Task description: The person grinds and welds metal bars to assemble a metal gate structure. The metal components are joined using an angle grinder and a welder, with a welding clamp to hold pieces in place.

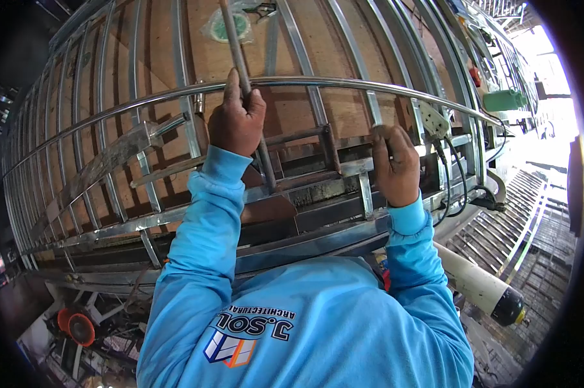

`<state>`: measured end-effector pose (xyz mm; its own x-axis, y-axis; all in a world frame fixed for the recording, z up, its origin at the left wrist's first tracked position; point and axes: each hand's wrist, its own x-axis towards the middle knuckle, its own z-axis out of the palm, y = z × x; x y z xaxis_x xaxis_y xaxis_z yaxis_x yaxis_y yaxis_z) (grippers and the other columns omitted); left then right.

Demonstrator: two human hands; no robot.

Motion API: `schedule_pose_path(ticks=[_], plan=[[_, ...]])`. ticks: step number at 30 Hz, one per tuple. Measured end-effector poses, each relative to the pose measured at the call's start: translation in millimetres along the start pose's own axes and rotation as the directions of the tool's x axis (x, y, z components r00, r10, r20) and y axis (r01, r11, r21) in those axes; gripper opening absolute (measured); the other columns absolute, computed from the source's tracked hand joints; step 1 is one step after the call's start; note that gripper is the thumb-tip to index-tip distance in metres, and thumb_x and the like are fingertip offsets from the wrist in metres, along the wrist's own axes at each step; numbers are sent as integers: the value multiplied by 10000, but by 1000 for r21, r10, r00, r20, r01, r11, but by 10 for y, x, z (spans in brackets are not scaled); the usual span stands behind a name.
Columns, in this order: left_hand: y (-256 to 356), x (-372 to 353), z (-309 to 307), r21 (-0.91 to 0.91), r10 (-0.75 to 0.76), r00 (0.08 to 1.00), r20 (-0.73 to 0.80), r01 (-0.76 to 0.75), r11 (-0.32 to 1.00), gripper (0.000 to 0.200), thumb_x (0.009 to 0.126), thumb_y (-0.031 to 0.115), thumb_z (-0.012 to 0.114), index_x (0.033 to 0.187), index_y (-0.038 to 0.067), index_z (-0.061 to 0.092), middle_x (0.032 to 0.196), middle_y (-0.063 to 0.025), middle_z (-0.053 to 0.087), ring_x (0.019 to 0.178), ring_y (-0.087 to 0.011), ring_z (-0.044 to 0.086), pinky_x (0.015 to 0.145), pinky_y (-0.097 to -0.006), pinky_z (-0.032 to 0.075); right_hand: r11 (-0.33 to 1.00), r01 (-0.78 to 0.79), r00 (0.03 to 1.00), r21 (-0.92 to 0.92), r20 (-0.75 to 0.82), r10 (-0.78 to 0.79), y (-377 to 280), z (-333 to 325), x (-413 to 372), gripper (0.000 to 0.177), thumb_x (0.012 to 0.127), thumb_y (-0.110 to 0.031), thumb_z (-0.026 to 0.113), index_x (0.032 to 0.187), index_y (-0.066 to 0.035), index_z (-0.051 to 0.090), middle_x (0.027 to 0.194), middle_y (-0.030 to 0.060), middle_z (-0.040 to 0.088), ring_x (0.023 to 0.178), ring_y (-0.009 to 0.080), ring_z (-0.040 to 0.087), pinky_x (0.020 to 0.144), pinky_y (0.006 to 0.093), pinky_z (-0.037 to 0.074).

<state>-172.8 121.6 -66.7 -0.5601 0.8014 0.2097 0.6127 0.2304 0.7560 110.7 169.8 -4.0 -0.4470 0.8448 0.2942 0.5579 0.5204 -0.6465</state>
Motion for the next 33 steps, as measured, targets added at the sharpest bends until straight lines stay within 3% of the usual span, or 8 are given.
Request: schedule_pose_path(ticks=[2,5,9,12,15,24,31,33], plan=[[-114,2,62,-42,18,1000,-17,-19,999,577,1012,301,632,1460,-39,502,937,-166,736,831,-243,733,741,-375,583,1000,16,997,17,76,-17,1,-50,-191,147,899,24,641,1042,0,662,899,183,660,809,363,679,688,398,533],[-50,8,3,39,73,996,-44,-72,997,583,990,288,634,1463,-20,491,940,-210,756,850,-345,769,718,-418,620,996,35,975,85,214,-52,-220,-15,-536,174,834,54,670,996,-10,670,924,165,664,803,366,668,676,401,536],[-5,22,-91,-187,-84,992,94,100,977,629,1018,353,636,1489,-35,485,807,-70,670,721,-113,634,640,-291,522,990,111,939,85,318,-133,-487,295,-833,197,812,-45,760,992,-66,683,902,114,643,784,338,651,669,422,547],[-103,36,-65,-206,-6,999,41,15,978,651,1010,354,636,1505,-34,467,758,-46,639,683,-92,602,600,-280,494,991,129,954,-47,279,-111,-557,548,-850,228,824,-180,761,1011,-106,653,926,97,601,839,322,624,701,437,538],[-20,28,-113,-310,-15,997,72,37,950,663,1009,362,623,1513,-34,456,745,-44,633,663,-99,596,593,-284,493,976,165,965,-144,230,-129,-532,778,-765,208,839,-216,730,1000,-134,627,956,84,581,880,304,610,726,443,526],[11,-15,-77,-181,-61,998,27,65,981,586,981,263,645,1470,-21,495,833,-108,697,761,-207,695,703,-368,565,951,173,968,-255,219,-118,-603,815,-722,155,847,-177,680,983,-147,612,975,71,587,901,289,618,757,452,515],[-73,-2,-70,-174,-8,1000,12,10,985,601,967,297,651,1470,7,500,832,-132,708,757,-242,713,692,-389,568,985,131,956,-109,278,-97,-530,718,-753,219,837,-196,711,1023,-124,624,965,101,600,899,325,627,768,464,522],[-15,-26,-86,-171,-42,999,12,43,984,581,965,281,643,1455,0,509,854,-143,724,778,-271,733,698,-397,579,988,135,962,-70,250,-114,-595,562,-744,180,864,-97,723,1031,-82,659,902,124,621,842,353,638,713,444,539]])
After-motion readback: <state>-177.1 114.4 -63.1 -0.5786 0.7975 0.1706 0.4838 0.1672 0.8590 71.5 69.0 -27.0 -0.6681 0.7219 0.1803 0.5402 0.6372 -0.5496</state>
